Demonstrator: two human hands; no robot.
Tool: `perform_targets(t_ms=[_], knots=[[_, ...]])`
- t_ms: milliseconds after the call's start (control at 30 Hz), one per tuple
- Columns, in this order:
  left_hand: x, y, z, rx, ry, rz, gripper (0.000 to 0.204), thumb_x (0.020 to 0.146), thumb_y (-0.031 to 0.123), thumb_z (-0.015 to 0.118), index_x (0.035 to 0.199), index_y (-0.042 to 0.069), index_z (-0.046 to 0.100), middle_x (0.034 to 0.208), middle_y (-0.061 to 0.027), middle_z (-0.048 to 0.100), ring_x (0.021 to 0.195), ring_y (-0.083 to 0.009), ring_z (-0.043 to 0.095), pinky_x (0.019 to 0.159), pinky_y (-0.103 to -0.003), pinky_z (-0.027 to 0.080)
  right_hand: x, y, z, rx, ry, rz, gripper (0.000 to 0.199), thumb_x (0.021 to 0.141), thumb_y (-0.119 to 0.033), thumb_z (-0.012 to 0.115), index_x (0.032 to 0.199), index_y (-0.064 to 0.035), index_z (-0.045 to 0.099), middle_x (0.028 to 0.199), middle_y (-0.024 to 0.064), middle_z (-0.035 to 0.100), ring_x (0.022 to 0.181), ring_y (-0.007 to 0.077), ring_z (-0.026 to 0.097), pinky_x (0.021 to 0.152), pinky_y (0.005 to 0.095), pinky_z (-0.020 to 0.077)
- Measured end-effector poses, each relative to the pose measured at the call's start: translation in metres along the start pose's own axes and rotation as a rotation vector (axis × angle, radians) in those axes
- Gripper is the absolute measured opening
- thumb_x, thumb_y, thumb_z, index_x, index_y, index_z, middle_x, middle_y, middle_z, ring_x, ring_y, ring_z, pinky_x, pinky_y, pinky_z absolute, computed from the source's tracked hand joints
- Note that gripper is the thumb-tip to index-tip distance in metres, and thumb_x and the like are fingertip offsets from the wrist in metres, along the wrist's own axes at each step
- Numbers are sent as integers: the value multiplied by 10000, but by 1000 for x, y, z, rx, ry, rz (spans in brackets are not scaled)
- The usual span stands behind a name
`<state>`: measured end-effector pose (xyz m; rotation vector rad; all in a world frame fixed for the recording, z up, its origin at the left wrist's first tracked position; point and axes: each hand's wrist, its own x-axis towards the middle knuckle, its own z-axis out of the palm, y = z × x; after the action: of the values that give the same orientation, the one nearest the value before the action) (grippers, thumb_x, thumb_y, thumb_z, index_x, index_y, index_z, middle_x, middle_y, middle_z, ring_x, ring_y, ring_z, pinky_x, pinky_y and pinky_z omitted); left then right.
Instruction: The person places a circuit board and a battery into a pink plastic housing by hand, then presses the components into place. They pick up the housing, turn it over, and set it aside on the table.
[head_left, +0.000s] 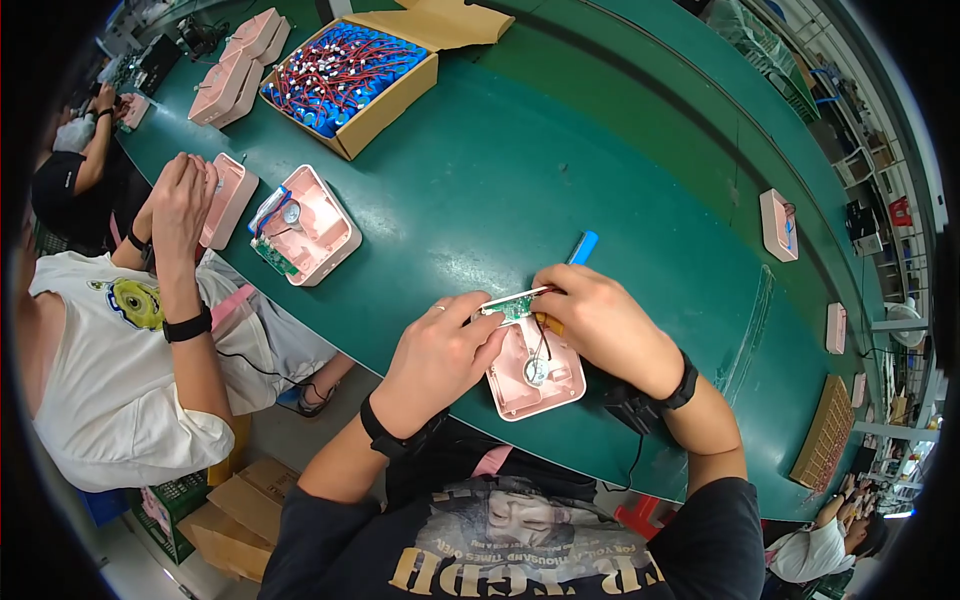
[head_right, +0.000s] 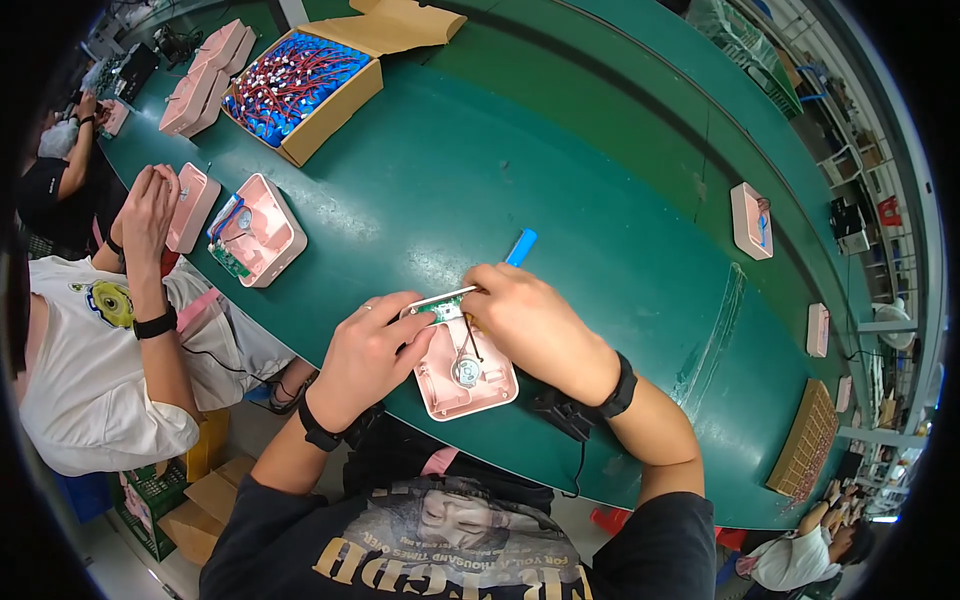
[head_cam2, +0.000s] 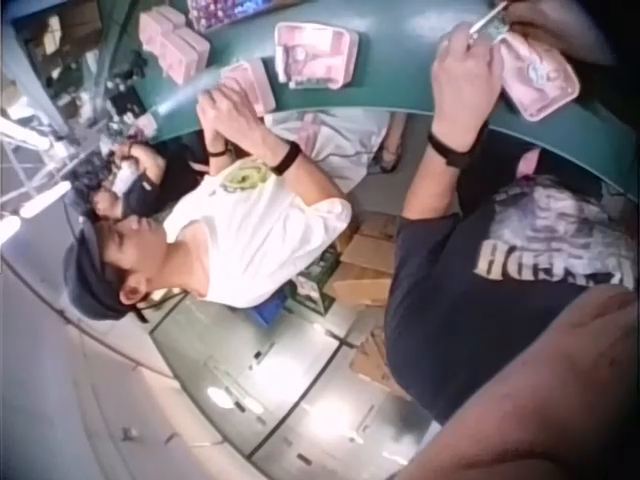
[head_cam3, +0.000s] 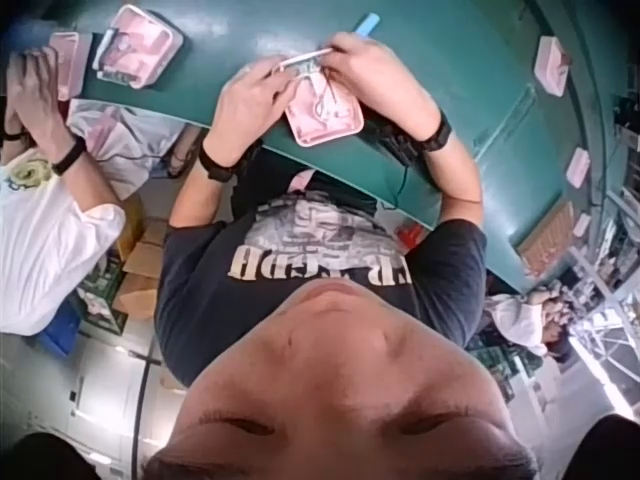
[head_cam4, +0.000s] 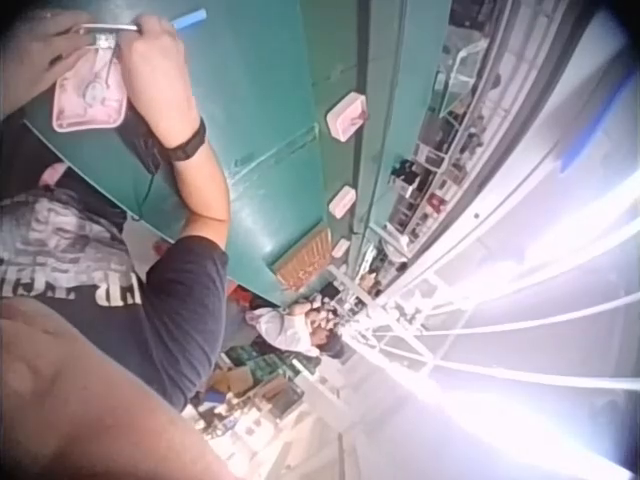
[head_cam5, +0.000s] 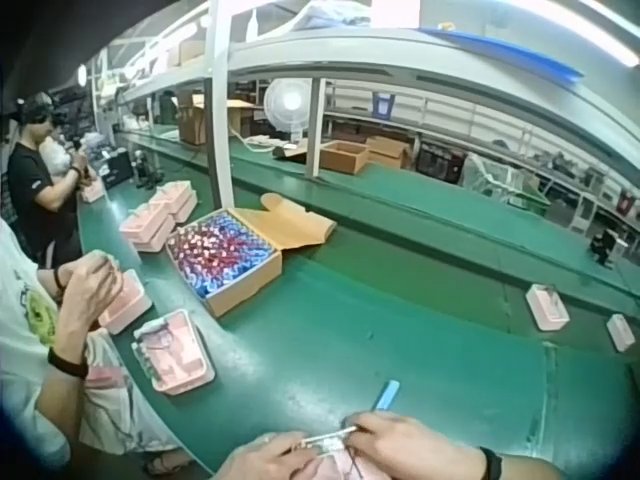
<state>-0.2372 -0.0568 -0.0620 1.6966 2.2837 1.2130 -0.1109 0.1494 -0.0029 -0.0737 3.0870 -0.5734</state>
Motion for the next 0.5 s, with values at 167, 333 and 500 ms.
perform_targets(t_ms=[167, 333, 500], knots=[[-2, -3, -3, -10, -34, -7, 140, 901, 97, 812, 1021, 28, 792, 1116, -107, 717, 919, -299, 722, 768, -404, 606, 3, 14, -16, 228, -71, 43, 264, 904, -69, 760, 1163, -21, 757, 1261, 111, 715, 1122, 335, 696, 971, 465, 570], [0, -5, -12, -20, -42, -23, 132, 895, 77, 803, 1008, 14, 775, 1097, -121, 716, 911, -313, 716, 762, -415, 597, 4, 45, -20, 81, 57, -98, 276, 928, -75, 754, 1201, -34, 759, 1229, 102, 735, 1177, 342, 671, 1016, 501, 540], [-2, -4, -15, 8, -33, -52, 98, 895, 57, 781, 967, 4, 742, 1062, -127, 706, 894, -321, 702, 758, -423, 588, 4, 47, -22, -111, -81, 57, 331, 921, -81, 768, 1250, -58, 751, 1161, 109, 755, 1096, 345, 693, 953, 474, 559]])
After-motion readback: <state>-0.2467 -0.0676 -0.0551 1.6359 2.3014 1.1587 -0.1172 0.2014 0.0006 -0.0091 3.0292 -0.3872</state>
